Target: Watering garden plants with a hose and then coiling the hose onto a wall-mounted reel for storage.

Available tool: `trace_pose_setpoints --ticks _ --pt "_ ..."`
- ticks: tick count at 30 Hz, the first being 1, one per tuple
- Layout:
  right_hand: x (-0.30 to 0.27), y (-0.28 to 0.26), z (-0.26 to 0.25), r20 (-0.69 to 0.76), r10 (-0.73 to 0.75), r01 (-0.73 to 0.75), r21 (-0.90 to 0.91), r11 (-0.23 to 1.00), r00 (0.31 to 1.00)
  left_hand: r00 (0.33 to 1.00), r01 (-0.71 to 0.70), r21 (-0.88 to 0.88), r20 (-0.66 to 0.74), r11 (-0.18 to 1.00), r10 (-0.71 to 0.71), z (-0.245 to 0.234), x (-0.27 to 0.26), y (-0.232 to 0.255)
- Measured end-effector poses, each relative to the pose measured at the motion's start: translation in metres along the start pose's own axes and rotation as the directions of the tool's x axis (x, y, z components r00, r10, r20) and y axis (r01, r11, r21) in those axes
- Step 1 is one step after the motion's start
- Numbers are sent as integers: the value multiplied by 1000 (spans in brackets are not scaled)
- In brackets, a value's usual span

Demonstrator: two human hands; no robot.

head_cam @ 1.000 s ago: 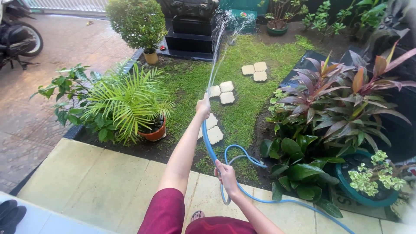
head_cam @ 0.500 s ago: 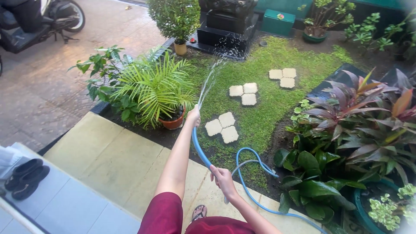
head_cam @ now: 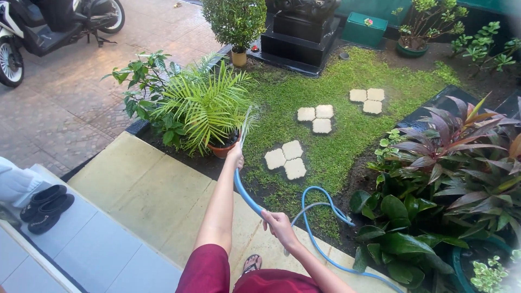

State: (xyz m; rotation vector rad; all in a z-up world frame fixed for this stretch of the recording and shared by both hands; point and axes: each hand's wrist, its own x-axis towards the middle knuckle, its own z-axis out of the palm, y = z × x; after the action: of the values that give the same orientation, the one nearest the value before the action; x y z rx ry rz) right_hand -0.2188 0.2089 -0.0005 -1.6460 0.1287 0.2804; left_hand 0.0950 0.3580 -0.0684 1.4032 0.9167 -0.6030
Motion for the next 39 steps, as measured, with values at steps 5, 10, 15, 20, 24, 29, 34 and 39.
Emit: trace_pose_setpoints --ticks 5,10,15,20,24,29,34,39 --pt "6 4 -7 -66 3 3 86 996 998 978 -208 -27 22 978 209 36 -24 23" --pt "12 0 -18 -145 15 8 159 987 989 958 -282 36 61 959 279 61 -89 50" --pt "12 -3 -23 -187 4 27 164 986 982 953 -301 -21 22 953 302 70 -81 53" --pt "9 2 -24 -180 -9 31 118 993 984 968 -250 -71 -40 966 247 55 -57 37" --pt "9 9 -22 -142 -11 25 95 995 990 967 -202 -62 -170 977 189 34 -40 20" --pt "6 4 -16 -85 32 -29 34 999 996 974 -130 -65 -195 989 115 2 -37 5" --pt "3 -3 -10 -62 50 -51 -8 999 997 986 -86 -160 -155 983 61 -14 -43 2" --pt "5 3 -11 -69 56 -52 61 997 996 986 -111 -150 -144 982 89 -5 -40 7"
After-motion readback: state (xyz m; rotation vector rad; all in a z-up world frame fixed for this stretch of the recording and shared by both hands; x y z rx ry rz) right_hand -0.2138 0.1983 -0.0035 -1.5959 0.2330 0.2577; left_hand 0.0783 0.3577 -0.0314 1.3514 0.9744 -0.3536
